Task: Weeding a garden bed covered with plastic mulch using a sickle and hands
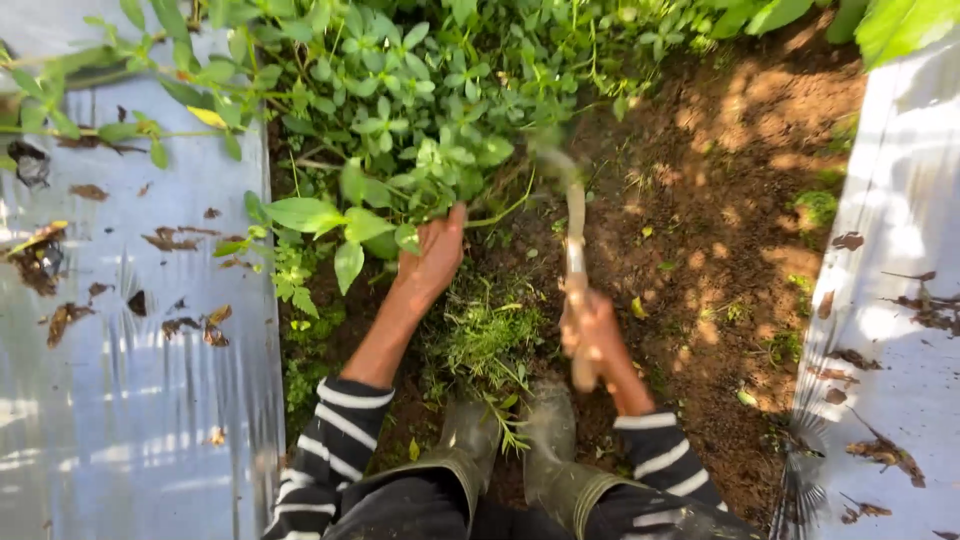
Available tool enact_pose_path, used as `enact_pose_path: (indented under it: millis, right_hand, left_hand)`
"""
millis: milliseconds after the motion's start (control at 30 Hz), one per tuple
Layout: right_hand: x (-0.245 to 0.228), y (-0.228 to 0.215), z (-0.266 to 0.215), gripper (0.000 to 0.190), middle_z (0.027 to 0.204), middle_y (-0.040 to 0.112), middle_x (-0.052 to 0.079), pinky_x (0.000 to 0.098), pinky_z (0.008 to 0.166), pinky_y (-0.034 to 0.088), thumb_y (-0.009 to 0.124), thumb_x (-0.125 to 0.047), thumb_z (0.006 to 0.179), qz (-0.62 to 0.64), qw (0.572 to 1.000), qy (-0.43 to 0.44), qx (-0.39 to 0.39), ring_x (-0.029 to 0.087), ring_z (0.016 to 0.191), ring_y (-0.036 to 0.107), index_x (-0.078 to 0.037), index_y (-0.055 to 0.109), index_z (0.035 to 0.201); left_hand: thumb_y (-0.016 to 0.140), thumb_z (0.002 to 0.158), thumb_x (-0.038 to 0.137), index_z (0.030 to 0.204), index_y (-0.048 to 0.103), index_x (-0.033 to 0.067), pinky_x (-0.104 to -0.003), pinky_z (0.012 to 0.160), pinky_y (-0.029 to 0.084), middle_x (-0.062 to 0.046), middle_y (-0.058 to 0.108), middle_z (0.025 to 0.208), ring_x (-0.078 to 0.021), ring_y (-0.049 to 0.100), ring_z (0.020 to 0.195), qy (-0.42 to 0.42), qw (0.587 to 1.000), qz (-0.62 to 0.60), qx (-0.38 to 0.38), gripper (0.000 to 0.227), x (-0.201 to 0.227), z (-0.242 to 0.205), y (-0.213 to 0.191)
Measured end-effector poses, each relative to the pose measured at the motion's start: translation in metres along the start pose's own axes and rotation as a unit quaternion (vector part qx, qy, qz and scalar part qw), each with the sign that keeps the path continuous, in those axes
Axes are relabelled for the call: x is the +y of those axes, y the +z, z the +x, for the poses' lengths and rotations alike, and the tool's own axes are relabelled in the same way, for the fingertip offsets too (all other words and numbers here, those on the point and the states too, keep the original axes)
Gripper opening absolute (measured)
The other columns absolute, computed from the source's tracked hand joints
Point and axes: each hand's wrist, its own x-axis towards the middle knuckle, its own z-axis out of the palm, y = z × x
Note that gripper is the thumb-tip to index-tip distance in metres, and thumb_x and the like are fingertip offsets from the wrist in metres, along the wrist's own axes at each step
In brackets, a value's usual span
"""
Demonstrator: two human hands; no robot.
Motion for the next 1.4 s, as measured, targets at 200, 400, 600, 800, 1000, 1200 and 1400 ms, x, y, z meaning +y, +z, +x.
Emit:
enact_pose_path:
  millis: [200, 400, 600, 800, 1000, 1200, 1400]
  right_hand:
    - [0.006, -0.006, 0.027, 0.052, 0.056, 0.052, 0.006, 0.0301, 0.045, 0.048, 0.056, -0.046, 0.108, 0.000, 1.000, 0.013, -0.019, 0.017, 0.040, 0.052, -0.009, 0.059, 0.072]
    - [0.036, -0.010, -0.010, 0.049, 0.053, 0.052, 0.002, 0.0282, 0.034, 0.048, 0.048, -0.049, 0.109, -0.055, 0.983, 0.137, -0.108, 0.013, 0.036, 0.047, -0.008, 0.057, 0.083]
    - [0.025, -0.007, 0.005, 0.041, 0.058, 0.054, -0.001, 0.0272, 0.035, 0.050, 0.041, -0.042, 0.112, 0.069, 0.997, 0.033, 0.010, 0.012, 0.039, 0.052, -0.011, 0.057, 0.091]
    - [0.050, -0.021, -0.011, 0.024, 0.050, 0.052, 0.003, 0.0284, 0.031, 0.046, 0.048, -0.018, 0.104, -0.005, 0.995, 0.006, -0.100, 0.013, 0.032, 0.050, -0.004, 0.053, 0.085]
    - [0.043, -0.025, -0.004, 0.048, 0.083, 0.059, 0.015, 0.0376, 0.043, 0.053, 0.047, -0.034, 0.108, -0.067, 0.990, 0.123, -0.026, 0.021, 0.051, 0.059, 0.005, 0.039, 0.136]
    - [0.028, -0.011, 0.019, 0.034, 0.057, 0.048, 0.002, 0.0387, 0.037, 0.044, 0.046, -0.039, 0.108, 0.127, 0.986, 0.103, 0.046, 0.017, 0.040, 0.047, -0.011, 0.051, 0.089]
    - [0.013, -0.001, 0.015, 0.044, 0.053, 0.055, 0.002, 0.0301, 0.030, 0.047, 0.052, -0.044, 0.109, -0.043, 0.997, 0.059, -0.020, 0.013, 0.034, 0.050, -0.011, 0.056, 0.081]
  left_hand:
    - [0.056, 0.092, 0.071, 0.145, 0.060, 0.0198, -0.043, 0.120, 0.036, -0.004, 0.064, 0.142, -0.0217, 0.057, 0.135, 0.186, 0.071, 0.952, 0.231, 0.074, 0.021, -0.019, -0.013]
    - [0.056, 0.098, 0.001, 0.111, 0.063, 0.0078, -0.041, 0.071, 0.062, -0.014, 0.067, 0.108, -0.0260, 0.072, 0.095, 0.110, -0.484, 0.859, -0.127, 0.016, 0.047, -0.019, -0.017]
    - [0.060, 0.085, -0.014, 0.117, 0.065, 0.0065, -0.051, 0.081, 0.059, -0.016, 0.062, 0.124, -0.0313, 0.063, 0.110, 0.097, -0.478, 0.859, -0.152, 0.038, 0.039, -0.040, -0.020]
    - [0.058, 0.083, -0.020, 0.116, 0.064, 0.0037, -0.055, 0.079, 0.058, -0.020, 0.056, 0.128, -0.0360, 0.062, 0.110, 0.104, -0.426, 0.885, -0.158, 0.041, 0.026, -0.052, -0.018]
    - [0.069, 0.084, -0.008, 0.130, 0.059, 0.0118, -0.054, 0.094, 0.058, -0.017, 0.051, 0.146, -0.0327, 0.059, 0.129, 0.074, -0.558, 0.817, -0.123, 0.051, -0.023, -0.075, -0.017]
    - [0.055, 0.087, -0.017, 0.140, 0.053, 0.0080, -0.071, 0.108, 0.041, -0.020, 0.042, 0.156, -0.0395, 0.044, 0.142, 0.069, -0.475, 0.872, -0.097, 0.059, -0.008, -0.065, -0.026]
    - [0.024, 0.110, 0.046, 0.143, 0.049, 0.0153, -0.067, 0.121, 0.022, -0.019, 0.043, 0.154, -0.0357, 0.039, 0.147, 0.056, -0.438, 0.876, -0.192, 0.051, -0.007, -0.065, -0.030]
